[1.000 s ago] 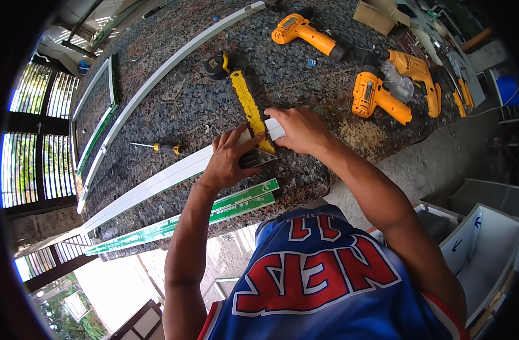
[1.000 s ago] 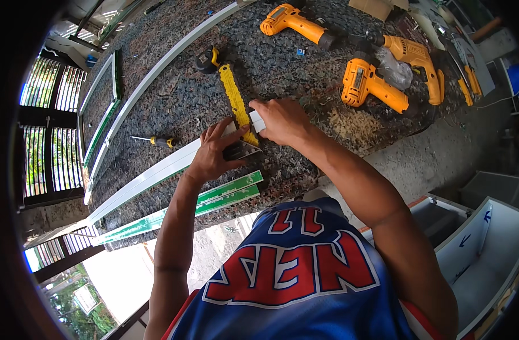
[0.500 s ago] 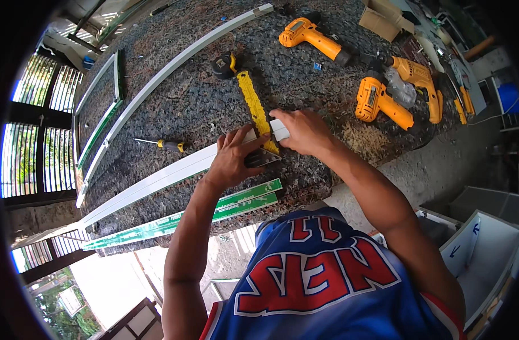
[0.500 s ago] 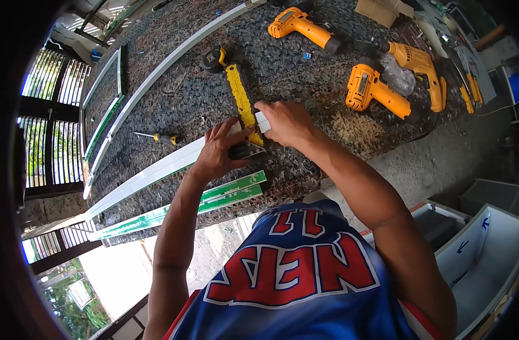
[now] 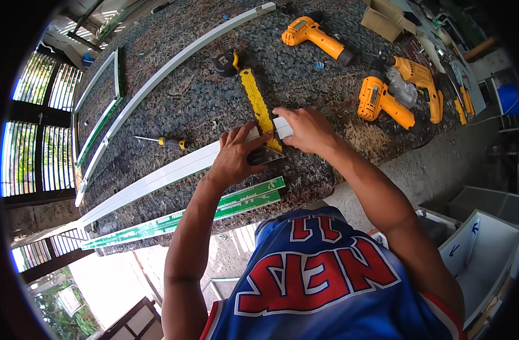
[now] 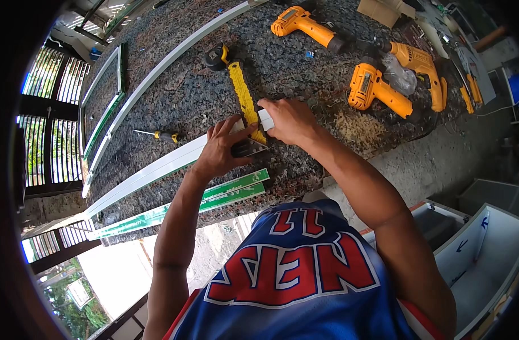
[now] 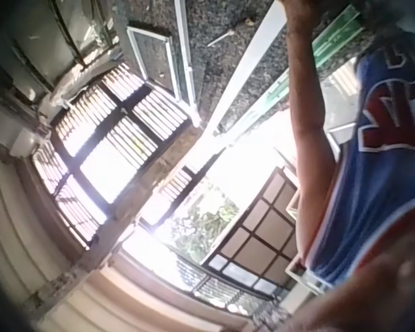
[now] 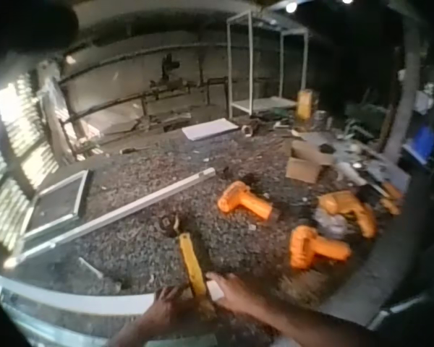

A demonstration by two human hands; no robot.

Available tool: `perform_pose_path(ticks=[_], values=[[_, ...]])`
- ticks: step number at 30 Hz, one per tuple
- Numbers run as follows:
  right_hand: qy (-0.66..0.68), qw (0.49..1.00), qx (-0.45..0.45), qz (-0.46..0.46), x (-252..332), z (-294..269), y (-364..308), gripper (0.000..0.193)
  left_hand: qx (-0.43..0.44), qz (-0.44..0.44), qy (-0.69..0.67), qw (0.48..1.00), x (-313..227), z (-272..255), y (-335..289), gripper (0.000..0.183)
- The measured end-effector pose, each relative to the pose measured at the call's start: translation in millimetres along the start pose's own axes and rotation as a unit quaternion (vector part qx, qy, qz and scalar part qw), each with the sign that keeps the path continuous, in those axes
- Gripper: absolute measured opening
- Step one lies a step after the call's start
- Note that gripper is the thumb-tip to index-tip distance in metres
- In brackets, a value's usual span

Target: The person peels protective film from aluminum bars, fetches an additional bar from another table, and aligns the bars on a workbench. The person then marks lines across the aluminum bars using a combination square and a pencil.

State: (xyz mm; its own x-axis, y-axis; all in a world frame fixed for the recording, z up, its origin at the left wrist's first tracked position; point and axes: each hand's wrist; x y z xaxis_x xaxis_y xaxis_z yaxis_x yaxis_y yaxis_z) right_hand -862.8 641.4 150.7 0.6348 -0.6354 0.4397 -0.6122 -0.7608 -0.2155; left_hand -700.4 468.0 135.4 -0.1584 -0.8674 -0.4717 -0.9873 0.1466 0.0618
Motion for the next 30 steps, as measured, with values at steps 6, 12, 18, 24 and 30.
perform_pose_path(ticks=[6, 12, 18, 24, 30], values=[[0.13, 0.987, -0.009, 0.096, -14, -34, -11, 0.055, 0.004, -0.018, -0.001, 1.0, -2, -2, -2, 0.081], [0.258, 0.958, 0.034, 0.12, -38, -52, -59, 0.032, 0.001, -0.012, -0.011, 1.0, -1, -2, -1, 0.08], [0.26, 0.931, 0.15, 0.209, -33, -57, -67, 0.024, -0.003, -0.013, -0.012, 1.0, -2, -4, 0, 0.08], [0.351, 0.927, 0.03, 0.132, -35, -36, -63, 0.026, 0.003, -0.013, -0.016, 1.0, -5, -6, 2, 0.081], [0.429, 0.888, 0.084, 0.141, -27, -40, -56, 0.028, -0.009, -0.015, -0.007, 1.0, -2, -2, -1, 0.081]])
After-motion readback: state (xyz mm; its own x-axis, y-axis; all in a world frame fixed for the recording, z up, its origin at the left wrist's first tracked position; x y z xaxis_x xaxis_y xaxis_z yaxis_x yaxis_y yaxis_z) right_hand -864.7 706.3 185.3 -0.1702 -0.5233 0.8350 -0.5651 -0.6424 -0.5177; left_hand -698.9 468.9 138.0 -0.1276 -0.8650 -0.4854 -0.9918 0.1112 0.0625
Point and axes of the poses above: each hand's wrist, its own y-axis towards the middle knuckle, its own z-axis out of the palm, x = y × z, and after that the axes turned 8 degrees about z, right-handed
